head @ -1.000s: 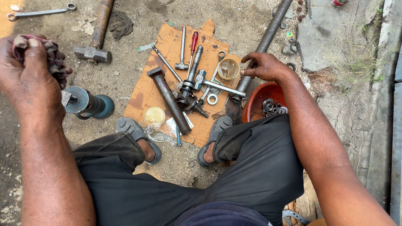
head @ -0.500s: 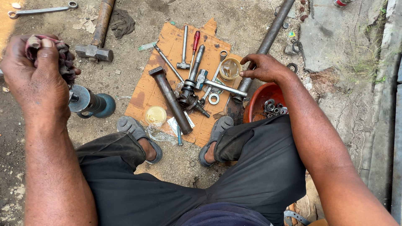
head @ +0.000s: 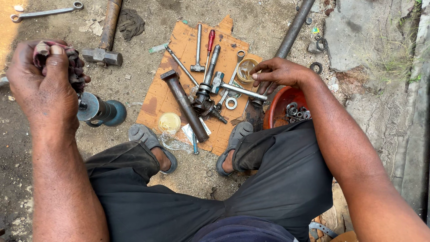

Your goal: The person sits on the ground and cleans a metal part with a rag, then uses a hammer to tap a cylindrical component. They apply grease to a metal tube and continue assembling parts by hand.

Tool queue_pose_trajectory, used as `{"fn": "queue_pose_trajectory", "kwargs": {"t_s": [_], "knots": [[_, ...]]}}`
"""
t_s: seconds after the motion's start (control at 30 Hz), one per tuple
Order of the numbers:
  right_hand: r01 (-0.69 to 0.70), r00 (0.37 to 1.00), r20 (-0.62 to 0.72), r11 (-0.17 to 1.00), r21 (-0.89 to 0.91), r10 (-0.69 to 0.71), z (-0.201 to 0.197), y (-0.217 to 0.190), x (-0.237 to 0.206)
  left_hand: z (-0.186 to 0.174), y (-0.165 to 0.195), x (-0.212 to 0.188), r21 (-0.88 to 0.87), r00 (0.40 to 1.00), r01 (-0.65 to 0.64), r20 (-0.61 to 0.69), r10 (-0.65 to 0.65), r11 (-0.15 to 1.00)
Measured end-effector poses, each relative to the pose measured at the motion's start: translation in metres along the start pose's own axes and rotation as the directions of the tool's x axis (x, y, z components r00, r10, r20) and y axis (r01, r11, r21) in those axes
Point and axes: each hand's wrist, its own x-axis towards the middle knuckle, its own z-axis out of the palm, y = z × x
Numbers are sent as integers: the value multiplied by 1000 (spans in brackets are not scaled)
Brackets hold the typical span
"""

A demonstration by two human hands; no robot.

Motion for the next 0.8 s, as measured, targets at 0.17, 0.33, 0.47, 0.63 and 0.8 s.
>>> {"fn": "queue_pose_trajectory", "kwargs": {"t_s": [0.17, 0.33, 0.47, 0.63, 0.8], "knots": [[10, 999, -43, 999, 31, -8, 0, 0, 2, 1, 3, 0, 15, 1000, 18, 8, -18, 1000], [-111, 984, -180, 840, -531, 17, 6, 6, 11, 2, 5, -1, 36, 1000, 15, 5, -15, 999], [-138, 979, -199, 874, -466, 49, 5, 6, 13, 5, 7, 0, 44, 1000, 17, 3, -17, 999], [-131, 979, -200, 881, -454, 42, 6, 5, 13, 6, 10, 0, 12, 1000, 17, 13, -17, 1000], [-115, 981, -190, 883, -455, 30, 4, 7, 15, 6, 10, 0, 13, 1000, -1, 19, 0, 1000]]}}
